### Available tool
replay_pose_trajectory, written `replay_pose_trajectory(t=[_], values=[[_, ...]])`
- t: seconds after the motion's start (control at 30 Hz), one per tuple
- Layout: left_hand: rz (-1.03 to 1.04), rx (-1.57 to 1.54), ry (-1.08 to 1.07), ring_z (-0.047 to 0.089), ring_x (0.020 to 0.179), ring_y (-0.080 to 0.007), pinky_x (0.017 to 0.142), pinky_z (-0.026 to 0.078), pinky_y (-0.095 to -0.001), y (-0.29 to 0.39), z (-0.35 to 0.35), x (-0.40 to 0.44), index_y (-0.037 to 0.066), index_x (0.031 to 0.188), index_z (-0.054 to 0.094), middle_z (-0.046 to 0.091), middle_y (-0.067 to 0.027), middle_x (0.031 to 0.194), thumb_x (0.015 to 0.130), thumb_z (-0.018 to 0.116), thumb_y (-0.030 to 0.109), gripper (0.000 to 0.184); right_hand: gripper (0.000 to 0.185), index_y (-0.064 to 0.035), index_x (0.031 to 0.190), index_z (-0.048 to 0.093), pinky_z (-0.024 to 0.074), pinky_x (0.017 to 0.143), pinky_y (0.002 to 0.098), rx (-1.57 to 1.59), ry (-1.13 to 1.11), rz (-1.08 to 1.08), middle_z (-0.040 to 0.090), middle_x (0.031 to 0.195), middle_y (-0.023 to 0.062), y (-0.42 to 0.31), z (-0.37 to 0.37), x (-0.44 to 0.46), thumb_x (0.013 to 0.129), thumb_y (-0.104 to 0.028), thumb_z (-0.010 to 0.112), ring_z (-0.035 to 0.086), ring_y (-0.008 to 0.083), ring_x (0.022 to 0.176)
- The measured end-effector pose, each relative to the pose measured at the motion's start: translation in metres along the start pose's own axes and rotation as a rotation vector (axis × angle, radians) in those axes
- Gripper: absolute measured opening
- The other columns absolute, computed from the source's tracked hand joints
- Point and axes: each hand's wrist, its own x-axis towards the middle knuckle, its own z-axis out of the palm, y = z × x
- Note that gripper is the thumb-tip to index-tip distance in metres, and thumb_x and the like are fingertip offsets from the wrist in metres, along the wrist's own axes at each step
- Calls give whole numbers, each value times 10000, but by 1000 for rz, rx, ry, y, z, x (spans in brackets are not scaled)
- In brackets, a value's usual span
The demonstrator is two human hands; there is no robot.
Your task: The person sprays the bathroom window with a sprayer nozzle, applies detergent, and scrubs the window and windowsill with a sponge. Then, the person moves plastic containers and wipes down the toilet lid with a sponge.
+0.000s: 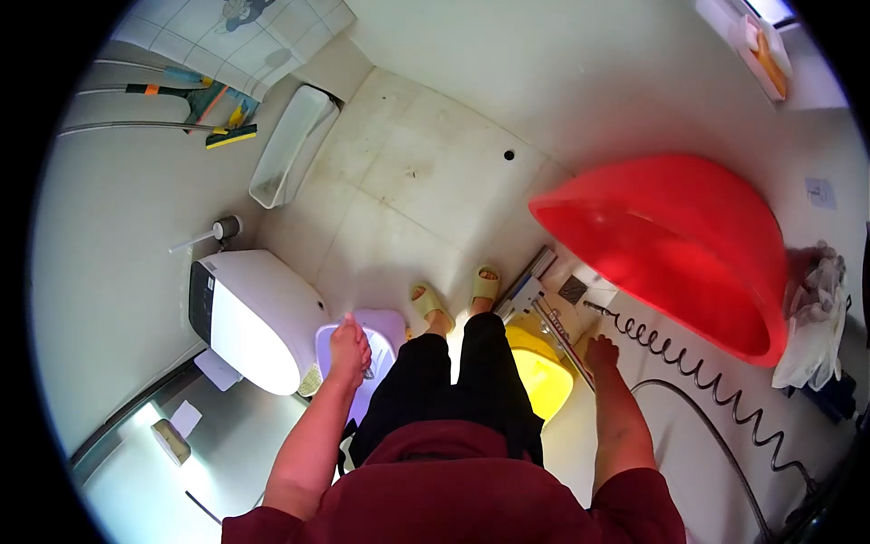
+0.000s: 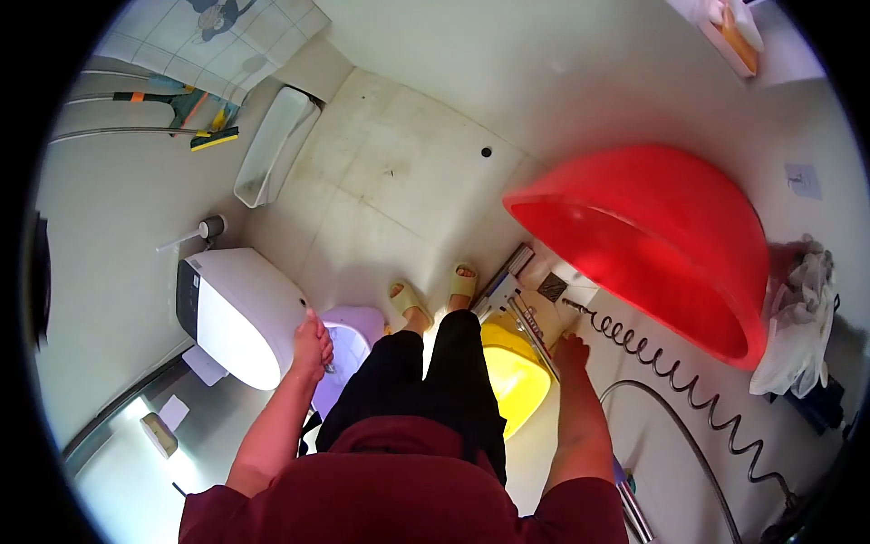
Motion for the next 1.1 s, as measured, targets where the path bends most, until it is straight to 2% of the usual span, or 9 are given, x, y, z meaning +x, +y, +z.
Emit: replay_pose_trajectory(t=[0.1,0.27,0.43,0.5,0.6,0.7,0.83,0.93,1.1], values=[[61,-36,84,257,298,-109,290,186,-253,15,-9,5,159,630,348,301,18,438,941,385,471,442,241,-87,981,603,482,791,432,242,-43,-75,591,1040,158,-41,-35,15,818,-253,538,589,321,948],[126,-170,215,279,297,-122,279,210,-260,26,-45,31,150,619,344,300,10,441,949,376,455,450,258,-92,970,616,486,766,416,394,-35,-229,632,944,155,-107,-88,55,777,-264,611,612,307,890],[170,-364,342,434,449,-134,358,344,-263,24,-73,89,116,781,418,423,-27,594,933,461,378,306,208,-97,884,654,491,734,401,444,-67,-270,652,849,132,-172,-161,100,759,-263,639,625,289,831],[199,-354,338,484,517,-143,413,400,-265,23,-73,131,99,879,444,478,-43,677,913,542,284,212,186,-98,848,662,492,724,394,496,-111,-277,654,844,121,-199,-200,124,757,-259,642,626,284,823],[180,-358,278,530,600,-149,467,442,-285,43,-37,177,98,942,452,501,-37,730,868,591,126,161,166,-94,822,657,494,713,385,574,86,-296,654,828,118,-227,-209,179,747,-242,651,628,279,802],[204,-348,126,519,562,-154,506,453,-272,50,1,213,74,994,449,542,-60,796,841,627,94,235,163,-80,813,653,494,715,381,699,143,-292,653,814,126,-238,-178,273,739,-226,652,630,276,790],[46,-366,11,532,575,-143,517,450,-262,33,54,246,64,956,484,560,-70,760,866,595,141,162,160,-64,821,651,495,721,376,793,114,-131,652,796,126,-254,-170,369,740,-201,640,629,285,772],[-63,-471,-149,538,584,-135,526,446,-251,-9,78,282,52,894,512,571,-79,727,886,562,175,133,213,-71,909,634,489,759,371,721,136,-120,653,852,132,-258,-169,438,745,-205,651,619,284,849],[-70,-359,-213,533,638,-111,591,433,-235,-43,111,332,32,820,528,569,-71,732,896,518,151,141,480,-86,1181,494,461,861,379,384,236,-54,509,1173,156,-261,-160,567,764,-244,672,537,304,1050]])
